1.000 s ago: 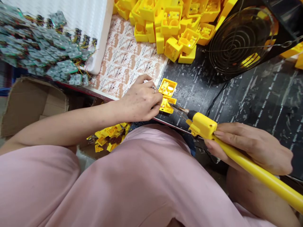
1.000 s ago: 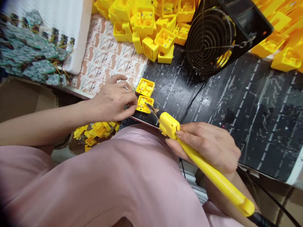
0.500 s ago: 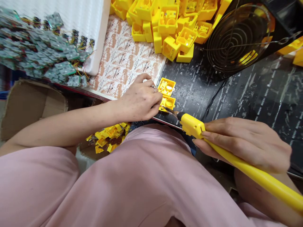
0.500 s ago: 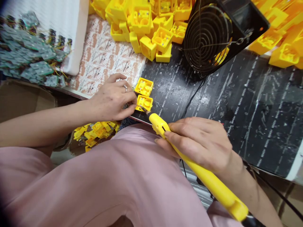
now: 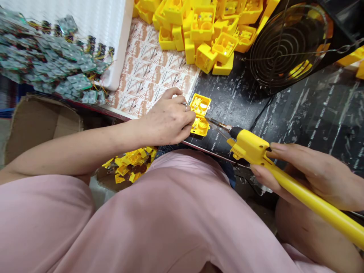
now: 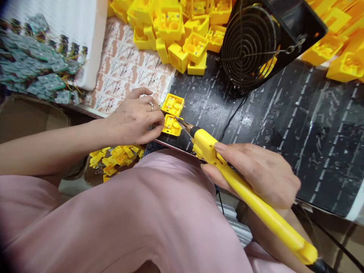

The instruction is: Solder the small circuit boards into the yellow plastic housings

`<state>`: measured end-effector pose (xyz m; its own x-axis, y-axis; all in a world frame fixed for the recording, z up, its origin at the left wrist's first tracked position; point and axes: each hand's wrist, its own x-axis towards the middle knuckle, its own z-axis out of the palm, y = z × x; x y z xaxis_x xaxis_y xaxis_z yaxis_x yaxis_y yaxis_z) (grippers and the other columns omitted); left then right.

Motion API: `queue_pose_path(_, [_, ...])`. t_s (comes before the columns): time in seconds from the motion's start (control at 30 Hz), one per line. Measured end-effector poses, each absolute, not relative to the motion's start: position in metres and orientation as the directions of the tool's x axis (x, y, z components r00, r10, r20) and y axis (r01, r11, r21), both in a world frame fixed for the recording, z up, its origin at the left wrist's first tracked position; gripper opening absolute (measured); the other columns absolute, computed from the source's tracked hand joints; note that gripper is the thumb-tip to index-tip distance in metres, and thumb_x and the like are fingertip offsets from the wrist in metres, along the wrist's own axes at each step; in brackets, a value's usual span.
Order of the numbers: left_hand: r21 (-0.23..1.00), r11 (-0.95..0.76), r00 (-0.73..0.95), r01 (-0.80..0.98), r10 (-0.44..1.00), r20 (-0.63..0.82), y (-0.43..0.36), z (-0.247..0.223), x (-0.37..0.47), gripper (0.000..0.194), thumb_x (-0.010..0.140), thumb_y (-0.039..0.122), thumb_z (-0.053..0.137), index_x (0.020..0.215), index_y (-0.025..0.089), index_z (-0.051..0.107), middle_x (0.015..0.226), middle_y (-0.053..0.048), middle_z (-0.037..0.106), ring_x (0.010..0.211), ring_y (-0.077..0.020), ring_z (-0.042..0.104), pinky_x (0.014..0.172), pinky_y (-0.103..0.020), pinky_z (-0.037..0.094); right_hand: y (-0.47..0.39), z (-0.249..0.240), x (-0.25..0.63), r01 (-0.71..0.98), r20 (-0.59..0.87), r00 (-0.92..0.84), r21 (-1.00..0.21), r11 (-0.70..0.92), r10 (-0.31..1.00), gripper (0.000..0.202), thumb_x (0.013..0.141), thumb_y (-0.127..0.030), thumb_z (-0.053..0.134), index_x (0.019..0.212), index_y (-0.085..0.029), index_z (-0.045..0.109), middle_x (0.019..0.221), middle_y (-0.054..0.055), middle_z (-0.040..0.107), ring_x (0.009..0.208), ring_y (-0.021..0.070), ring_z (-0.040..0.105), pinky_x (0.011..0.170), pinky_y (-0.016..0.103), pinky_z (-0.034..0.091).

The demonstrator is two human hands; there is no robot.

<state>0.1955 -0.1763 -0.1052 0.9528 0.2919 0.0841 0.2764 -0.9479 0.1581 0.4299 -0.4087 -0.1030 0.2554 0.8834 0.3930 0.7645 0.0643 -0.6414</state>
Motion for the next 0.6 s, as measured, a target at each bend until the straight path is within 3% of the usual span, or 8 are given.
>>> queue_pose_path(0.17, [0.191, -0.941, 0.955, 0.28, 0.293, 0.048, -0.171, -0.101, 0.189, 0.031, 0.098, 0.032, 0.046, 0.079, 0.024, 0.07, 0.073, 0.0, 0.069, 0.091, -0.0213, 0.068, 0.119, -0.053, 0.042, -0.407, -0.115, 0.435, 0.833, 0.512, 0.103, -0.513, 0.207, 0.853, 0.043, 0.101, -0.056, 0.065, 0.138, -0.034, 0.069, 0.095, 0.003, 0.082, 0.069, 0.0212, 0.076, 0.06, 0.033, 0.063])
queue_pose_path(0.3, [0.297, -0.891, 0.92, 0.344, 0.383, 0.083, -0.164, -0.105, 0.186, 0.027, 0.098, 0.035, 0.049, 0.092, 0.026, 0.073, 0.087, 0.001, 0.076, 0.09, -0.0198, 0.069, 0.119, -0.053, 0.04, -0.401, -0.118, 0.428, 0.863, 0.626, 0.082, -0.434, 0.259, 0.776, 0.058, 0.092, -0.039, 0.081, 0.146, -0.032, 0.063, 0.091, 0.001, 0.081, 0.067, 0.021, 0.076, 0.052, 0.031, 0.061])
queue_pose_path(0.43, [0.313, -0.881, 0.911, 0.355, 0.401, 0.098, -0.163, -0.111, 0.194, 0.024, 0.095, 0.032, 0.051, 0.086, 0.025, 0.072, 0.08, 0.001, 0.076, 0.083, -0.0189, 0.068, 0.119, -0.052, 0.039, -0.402, -0.116, 0.41, 0.796, 0.588, 0.218, -0.569, 0.207, 0.779, 0.061, 0.087, -0.023, 0.084, 0.143, -0.038, 0.065, 0.102, 0.001, 0.082, 0.074, 0.0227, 0.078, 0.057, 0.036, 0.066])
queue_pose_path(0.5, [0.312, -0.883, 0.914, 0.35, 0.395, 0.094, -0.164, -0.111, 0.199, 0.022, 0.092, 0.03, 0.052, 0.084, 0.024, 0.072, 0.077, 0.002, 0.075, 0.079, -0.0179, 0.067, 0.12, -0.052, 0.038, -0.401, -0.116, 0.402, 0.752, 0.579, 0.228, -0.615, 0.236, 0.783, 0.064, 0.086, -0.016, 0.084, 0.143, -0.037, 0.065, 0.096, 0.001, 0.081, 0.075, 0.0229, 0.077, 0.059, 0.037, 0.067])
queue_pose_path(0.6, [0.289, -0.895, 0.923, 0.339, 0.377, 0.083, -0.164, -0.109, 0.204, 0.021, 0.089, 0.029, 0.053, 0.081, 0.024, 0.072, 0.075, 0.002, 0.075, 0.076, -0.0174, 0.066, 0.118, -0.051, 0.039, -0.398, -0.115, 0.398, 0.713, 0.584, 0.202, -0.638, 0.29, 0.786, 0.042, 0.086, -0.014, 0.083, 0.122, -0.032, 0.073, 0.084, -0.001, 0.078, 0.071, 0.0208, 0.076, 0.056, 0.033, 0.066])
